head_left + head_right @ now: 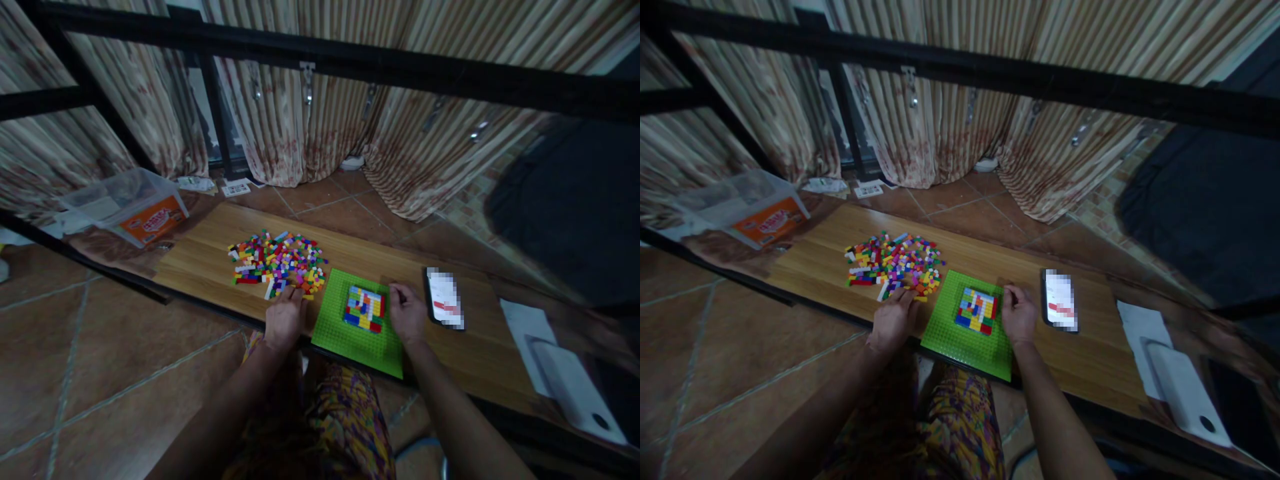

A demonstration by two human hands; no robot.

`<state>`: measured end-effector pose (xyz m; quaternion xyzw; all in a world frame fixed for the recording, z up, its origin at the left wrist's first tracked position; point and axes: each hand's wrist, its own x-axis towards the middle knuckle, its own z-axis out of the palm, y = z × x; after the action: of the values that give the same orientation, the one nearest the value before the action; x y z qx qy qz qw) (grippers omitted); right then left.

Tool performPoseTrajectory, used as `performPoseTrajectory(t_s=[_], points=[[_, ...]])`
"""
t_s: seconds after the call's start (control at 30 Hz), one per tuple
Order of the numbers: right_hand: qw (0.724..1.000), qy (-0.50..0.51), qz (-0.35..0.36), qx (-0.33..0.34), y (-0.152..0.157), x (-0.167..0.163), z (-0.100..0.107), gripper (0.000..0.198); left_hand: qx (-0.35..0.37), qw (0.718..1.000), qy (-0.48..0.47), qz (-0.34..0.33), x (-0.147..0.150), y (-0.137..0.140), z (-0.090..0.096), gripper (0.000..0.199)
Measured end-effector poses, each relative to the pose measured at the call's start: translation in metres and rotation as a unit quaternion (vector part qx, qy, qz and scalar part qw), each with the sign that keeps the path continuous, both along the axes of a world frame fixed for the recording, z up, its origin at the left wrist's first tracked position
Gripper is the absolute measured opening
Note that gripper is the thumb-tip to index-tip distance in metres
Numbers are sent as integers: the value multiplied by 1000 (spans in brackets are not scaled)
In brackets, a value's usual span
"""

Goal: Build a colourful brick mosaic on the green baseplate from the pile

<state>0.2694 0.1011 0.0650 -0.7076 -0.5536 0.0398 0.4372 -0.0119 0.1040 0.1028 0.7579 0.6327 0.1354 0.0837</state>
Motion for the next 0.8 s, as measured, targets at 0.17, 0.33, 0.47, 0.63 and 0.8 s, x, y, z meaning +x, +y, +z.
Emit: performPoseTrajectory(t_s=[0.17, 0.33, 0.47, 0.63, 0.8], points=[[1000, -5, -1, 0, 0, 0, 1, 36, -10, 1000, 20, -10, -1, 1, 1, 24], [1000, 2, -1, 4, 0, -1, 0, 35, -29, 999, 30, -33, -3, 6, 0, 22], [1000, 6, -4, 3, 1, 0, -2, 36, -40, 998, 28, -47, -2, 5, -1, 19], [1000, 8, -3, 1, 1, 1, -3, 35, -31, 996, -50, -61, 7, -5, 0, 17], [1000, 12, -7, 1, 2, 0, -2, 35, -24, 966, -231, -112, 25, -11, -1, 9]])
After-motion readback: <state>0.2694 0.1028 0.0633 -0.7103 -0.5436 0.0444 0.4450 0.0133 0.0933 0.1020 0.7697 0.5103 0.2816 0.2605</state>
